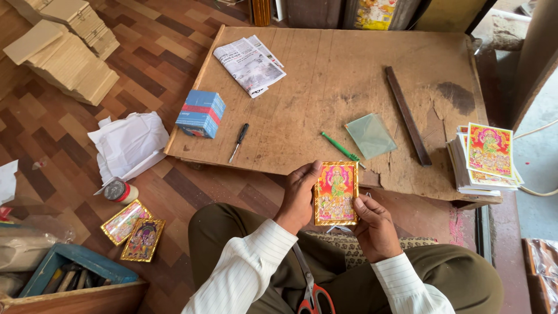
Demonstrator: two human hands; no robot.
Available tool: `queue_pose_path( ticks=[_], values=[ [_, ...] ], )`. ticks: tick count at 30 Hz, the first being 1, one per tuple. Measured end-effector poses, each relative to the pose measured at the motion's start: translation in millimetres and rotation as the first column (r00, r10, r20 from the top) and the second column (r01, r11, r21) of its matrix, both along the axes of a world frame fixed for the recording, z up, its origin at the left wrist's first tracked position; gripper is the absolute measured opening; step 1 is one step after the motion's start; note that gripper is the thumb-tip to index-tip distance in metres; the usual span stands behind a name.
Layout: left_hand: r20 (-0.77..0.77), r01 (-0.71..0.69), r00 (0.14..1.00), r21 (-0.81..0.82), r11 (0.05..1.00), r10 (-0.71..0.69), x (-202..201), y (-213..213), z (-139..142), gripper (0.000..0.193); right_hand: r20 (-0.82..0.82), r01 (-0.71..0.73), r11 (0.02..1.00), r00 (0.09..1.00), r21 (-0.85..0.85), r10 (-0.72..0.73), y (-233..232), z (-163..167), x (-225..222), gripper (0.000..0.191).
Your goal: The person assembles small picture frames by placing glass into a frame, marking it with a pen and ruler, cutting a printed image with scissors, and inserting the image and backing into the frame. The person repeats this process for multiple frames.
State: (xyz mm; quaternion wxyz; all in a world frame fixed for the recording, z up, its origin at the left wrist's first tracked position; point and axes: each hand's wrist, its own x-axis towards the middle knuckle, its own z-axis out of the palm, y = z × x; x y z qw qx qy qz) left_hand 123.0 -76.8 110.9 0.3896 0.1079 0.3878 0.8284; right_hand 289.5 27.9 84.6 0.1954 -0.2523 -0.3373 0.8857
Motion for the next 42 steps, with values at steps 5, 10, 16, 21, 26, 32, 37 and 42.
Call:
queue_pose_path(
  ticks=[5,10,16,21,26,32,37,42],
  values=[
    [-0.084,-0.068,0.994,-0.011,0.998,0.067,-4.0,-1.1,-26.6,0.022,0.082,0.055,0.987,0.994,0.148,-0.068,2.3,-0.2,-0.9,0.019],
    [-0.273,0.070,0.957,-0.101,0.992,-0.096,20.6,-19.3,-50.7,0.028,0.172,0.036,0.963,0.981,0.269,-0.085,-0.1,0.3,1.2,0.018],
    [-0.434,-0.283,0.860,0.035,0.959,0.269,-42.1,-110.2,-29.4,0.026,0.338,-0.282,0.871,0.930,0.402,0.145,21.0,-75.6,-28.2,0.038],
    [-0.791,-0.733,0.533,-0.254,0.631,0.301,-163.8,-273.5,-0.2,0.016,0.323,-0.364,0.810,0.918,0.460,0.229,55.1,-134.8,-23.1,0.048],
    [-0.825,-0.825,0.565,-0.564,-0.040,-0.022,-212.1,-388.1,-22.4,0.026,0.470,-0.361,0.825,0.873,0.435,0.135,34.7,-148.2,-23.9,0.047],
    [-0.728,-0.717,0.686,-0.676,-0.174,0.003,-235.0,-415.1,-47.9,0.020,0.533,-0.335,0.848,0.843,0.410,0.074,8.9,-108.0,-31.8,0.047],
    [-0.814,-0.824,0.562,-0.535,-0.187,-0.149,-243.2,-388.0,-60.5,0.017,0.512,-0.253,0.895,0.858,0.366,0.033,-11.3,-68.8,-35.6,0.038],
    [-0.947,-0.933,0.313,-0.291,0.213,0.074,-218.5,-325.6,-43.6,0.030,0.480,-0.215,0.883,0.877,0.416,-0.012,-30.0,-41.1,-44.9,0.032]
  ],
)
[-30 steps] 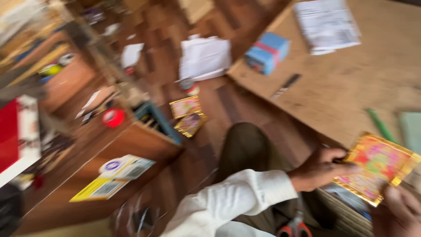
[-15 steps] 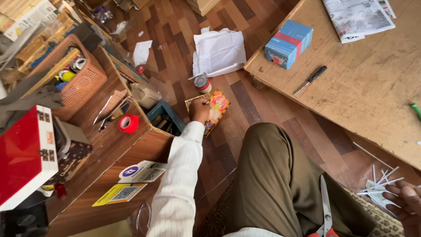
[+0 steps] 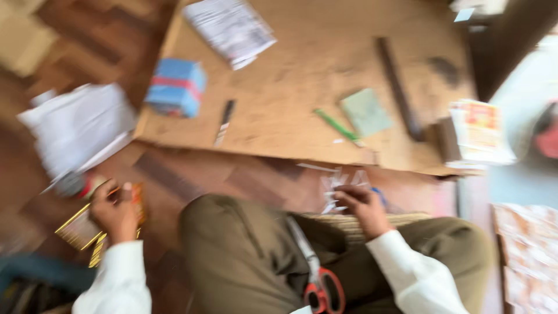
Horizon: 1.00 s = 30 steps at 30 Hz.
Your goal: The person assembles small picture frames by placing glass into a frame, marking it with a pen and ruler, cutting a printed image with scissors, and inserting the image and backing into the frame. The person repeats this process for multiple frames.
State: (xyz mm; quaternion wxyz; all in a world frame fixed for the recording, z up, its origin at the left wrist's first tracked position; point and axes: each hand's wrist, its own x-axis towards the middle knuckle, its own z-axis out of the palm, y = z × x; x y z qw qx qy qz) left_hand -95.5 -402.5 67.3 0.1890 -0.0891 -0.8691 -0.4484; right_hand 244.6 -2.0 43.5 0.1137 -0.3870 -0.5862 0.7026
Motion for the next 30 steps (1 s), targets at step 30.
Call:
queue_pose_path(
  ticks=[30],
  values=[
    [0.384,0.759,0.649,-0.268,0.593,-0.657,78.2,194.3,-20.6,0.032,0.089,-0.096,-0.041,0.986,0.995,-0.140,152.9,82.7,11.3,0.026]
  ],
)
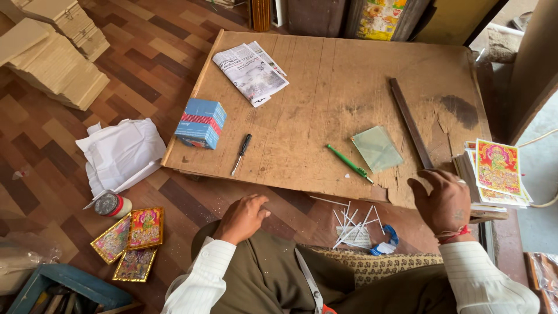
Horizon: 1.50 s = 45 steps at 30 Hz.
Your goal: The person assembles small picture frames by placing glass into a frame, marking it with a pen and ruler, cutting a printed image with scissors, and inserting the image and backing into the frame. The person repeats this process for multiple frames.
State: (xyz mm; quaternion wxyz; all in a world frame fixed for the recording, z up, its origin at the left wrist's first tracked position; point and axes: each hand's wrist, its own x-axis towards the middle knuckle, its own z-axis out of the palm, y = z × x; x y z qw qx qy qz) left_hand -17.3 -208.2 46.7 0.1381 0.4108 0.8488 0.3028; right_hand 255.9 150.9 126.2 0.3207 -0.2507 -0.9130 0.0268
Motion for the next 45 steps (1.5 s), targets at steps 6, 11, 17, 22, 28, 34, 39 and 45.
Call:
queue_pose_path(
  ticks=[6,11,17,22,28,34,39,45],
  values=[
    [0.063,-0.042,0.997,-0.109,0.993,0.049,5.4,6.2,22.8,0.032,0.054,0.099,0.990,0.994,-0.096,-0.094,22.4,-14.9,-6.8,0.026],
    [0.009,-0.030,0.999,-0.133,0.991,0.031,13.0,12.9,43.9,0.031,0.144,-0.019,0.998,0.990,0.064,0.010,17.0,-45.5,-54.2,0.045],
    [0.041,-0.094,0.994,-0.221,0.971,0.106,15.1,18.5,55.2,0.032,0.128,0.125,0.934,0.988,-0.335,-0.086,36.0,-76.0,-78.0,0.086],
    [0.039,-0.070,0.996,-0.214,0.974,0.080,13.3,27.4,56.5,0.033,0.013,0.158,0.903,0.986,-0.400,-0.167,47.0,-82.9,-72.4,0.092],
    [0.054,-0.077,0.994,-0.229,0.970,0.092,11.9,27.5,56.5,0.035,-0.186,0.142,0.913,0.956,-0.383,-0.227,43.4,-69.6,-72.3,0.097],
    [0.028,-0.089,0.995,-0.187,0.978,0.096,4.3,15.3,33.0,0.034,-0.346,-0.203,0.335,0.822,-0.920,-0.452,68.4,-56.5,-51.4,0.029],
    [0.198,-0.191,0.968,0.166,0.967,0.157,18.1,21.4,44.0,0.035,-0.717,-0.779,-0.075,0.606,-0.622,-0.345,35.2,-20.4,-11.0,0.006],
    [0.774,-0.302,0.501,0.575,0.760,-0.387,105.4,69.9,115.9,0.043,-0.616,-0.717,-0.150,0.671,-0.681,-0.413,-92.6,27.7,38.1,0.014]
  ],
)
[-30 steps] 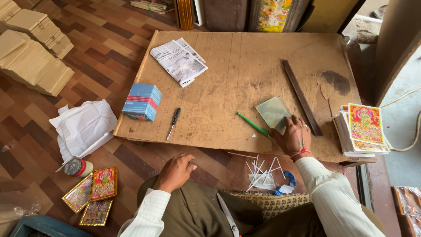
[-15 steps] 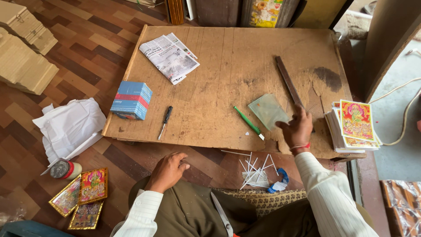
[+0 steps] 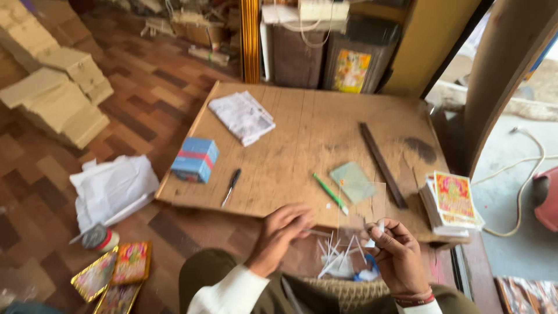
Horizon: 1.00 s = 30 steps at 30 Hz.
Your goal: The person assembles small picture frames by placing glass into a frame, marking it with a pen and ruler, cutting a printed image with scissors, and inserting the image and backing into the frame. The person repeats this process for multiple frames.
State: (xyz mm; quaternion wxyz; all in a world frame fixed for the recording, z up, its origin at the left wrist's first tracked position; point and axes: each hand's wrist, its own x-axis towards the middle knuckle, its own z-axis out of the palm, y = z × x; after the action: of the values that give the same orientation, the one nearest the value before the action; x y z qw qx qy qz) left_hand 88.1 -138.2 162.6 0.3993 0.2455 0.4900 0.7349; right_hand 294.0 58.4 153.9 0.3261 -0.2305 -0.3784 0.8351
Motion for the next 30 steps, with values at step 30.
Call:
queue_pose_path(
  ticks=[30],
  values=[
    [-0.940,-0.331,0.040,0.307,0.892,0.338,64.8,1.6,69.1,0.023,0.311,-0.054,0.890,0.945,0.452,-0.100,-112.6,14.0,48.7,0.018]
  ],
)
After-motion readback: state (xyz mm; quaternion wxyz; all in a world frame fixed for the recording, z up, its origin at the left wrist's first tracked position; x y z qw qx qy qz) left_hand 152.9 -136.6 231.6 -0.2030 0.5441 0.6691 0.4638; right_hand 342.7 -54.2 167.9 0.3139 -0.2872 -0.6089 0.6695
